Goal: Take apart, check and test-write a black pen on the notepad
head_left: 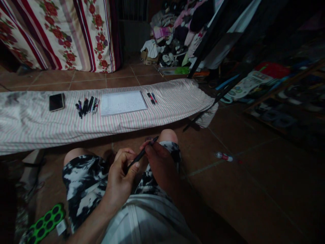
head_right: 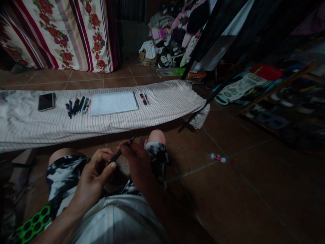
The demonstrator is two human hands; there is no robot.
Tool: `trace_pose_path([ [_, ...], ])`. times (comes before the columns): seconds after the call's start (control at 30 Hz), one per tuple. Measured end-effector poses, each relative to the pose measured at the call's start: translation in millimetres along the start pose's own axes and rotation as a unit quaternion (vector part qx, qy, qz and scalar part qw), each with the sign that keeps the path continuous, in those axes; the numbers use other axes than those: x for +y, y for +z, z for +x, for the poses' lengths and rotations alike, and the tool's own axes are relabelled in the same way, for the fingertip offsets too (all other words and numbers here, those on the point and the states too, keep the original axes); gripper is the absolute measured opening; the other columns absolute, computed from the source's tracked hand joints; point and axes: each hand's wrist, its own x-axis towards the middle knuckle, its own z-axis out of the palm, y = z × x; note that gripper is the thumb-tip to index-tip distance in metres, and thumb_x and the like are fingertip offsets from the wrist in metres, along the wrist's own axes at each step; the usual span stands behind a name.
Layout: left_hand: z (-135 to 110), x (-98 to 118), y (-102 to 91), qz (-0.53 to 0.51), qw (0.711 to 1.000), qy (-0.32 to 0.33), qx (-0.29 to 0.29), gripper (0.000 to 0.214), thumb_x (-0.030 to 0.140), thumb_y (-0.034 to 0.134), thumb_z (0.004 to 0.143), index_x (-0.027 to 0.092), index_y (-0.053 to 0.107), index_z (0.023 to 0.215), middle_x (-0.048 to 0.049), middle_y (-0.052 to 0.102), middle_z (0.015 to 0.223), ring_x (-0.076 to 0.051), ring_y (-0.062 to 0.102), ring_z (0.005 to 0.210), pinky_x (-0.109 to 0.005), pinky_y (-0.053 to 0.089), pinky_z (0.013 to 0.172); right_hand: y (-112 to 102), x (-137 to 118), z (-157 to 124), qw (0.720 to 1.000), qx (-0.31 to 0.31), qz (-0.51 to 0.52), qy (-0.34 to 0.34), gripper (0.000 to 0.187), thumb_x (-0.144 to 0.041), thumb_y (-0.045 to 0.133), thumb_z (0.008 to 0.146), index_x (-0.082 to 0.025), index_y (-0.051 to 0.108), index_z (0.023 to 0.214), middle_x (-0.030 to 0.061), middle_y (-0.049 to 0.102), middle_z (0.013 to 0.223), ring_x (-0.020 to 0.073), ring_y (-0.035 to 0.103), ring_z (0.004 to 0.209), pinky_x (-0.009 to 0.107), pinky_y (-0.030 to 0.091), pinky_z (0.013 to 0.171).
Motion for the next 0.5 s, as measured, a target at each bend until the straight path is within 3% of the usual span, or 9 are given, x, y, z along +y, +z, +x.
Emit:
trace_pose_path([
  [0.13,-5.0,3.2,5.8,0.104,0.988,0.092,0.072,0.003,0.023,0.058,0.076,0.021,0.056,0.077,-0.0062,0.053,0.091,-0.022,0.052,0.091,-0.031,0.042,0.081,1.6,-0.3,0.0,1.000,0.002,0.023,-0.007,0.012,-0.033,0.060,0.076,-0.022,0.063,0.077,-0.0001,0.061,0.078,0.0128,0.053,0.076,0.025,0.041,0.073],
  [0.27,-1.1,-2.4,9.7,0.172,0.969,0.162,0.068,0.011,0.019,0.053,0.080,0.021,0.059,0.090,-0.0077,0.051,0.097,-0.021,0.051,0.097,-0.032,0.041,0.086,0.8,1.0,0.5,0.998,0.001,0.067,-0.016,0.016,-0.037,0.057,0.079,-0.021,0.059,0.080,-0.0014,0.058,0.074,0.0085,0.045,0.057,0.021,0.036,0.051],
  [0.4,8.1,-7.4,11.1,0.124,0.984,0.116,0.044,0.010,0.021,0.058,0.077,0.022,0.064,0.085,-0.0069,0.056,0.094,-0.022,0.055,0.091,-0.030,0.042,0.081,-1.3,2.5,0.2,0.997,0.010,0.071,0.024,0.018,-0.039,0.055,0.080,-0.022,0.054,0.087,0.0020,0.062,0.085,0.0075,0.045,0.050,0.020,0.026,0.040],
  [0.5,10.1,-6.0,14.2,0.050,0.997,0.044,0.047,0.013,0.024,0.064,0.071,0.025,0.067,0.084,-0.0044,0.064,0.083,-0.023,0.058,0.084,-0.029,0.041,0.078,-1.9,4.7,-0.1,0.997,0.011,0.074,0.036,0.018,-0.039,0.056,0.080,-0.022,0.053,0.087,0.0027,0.065,0.084,0.0074,0.047,0.047,0.020,0.030,0.040],
])
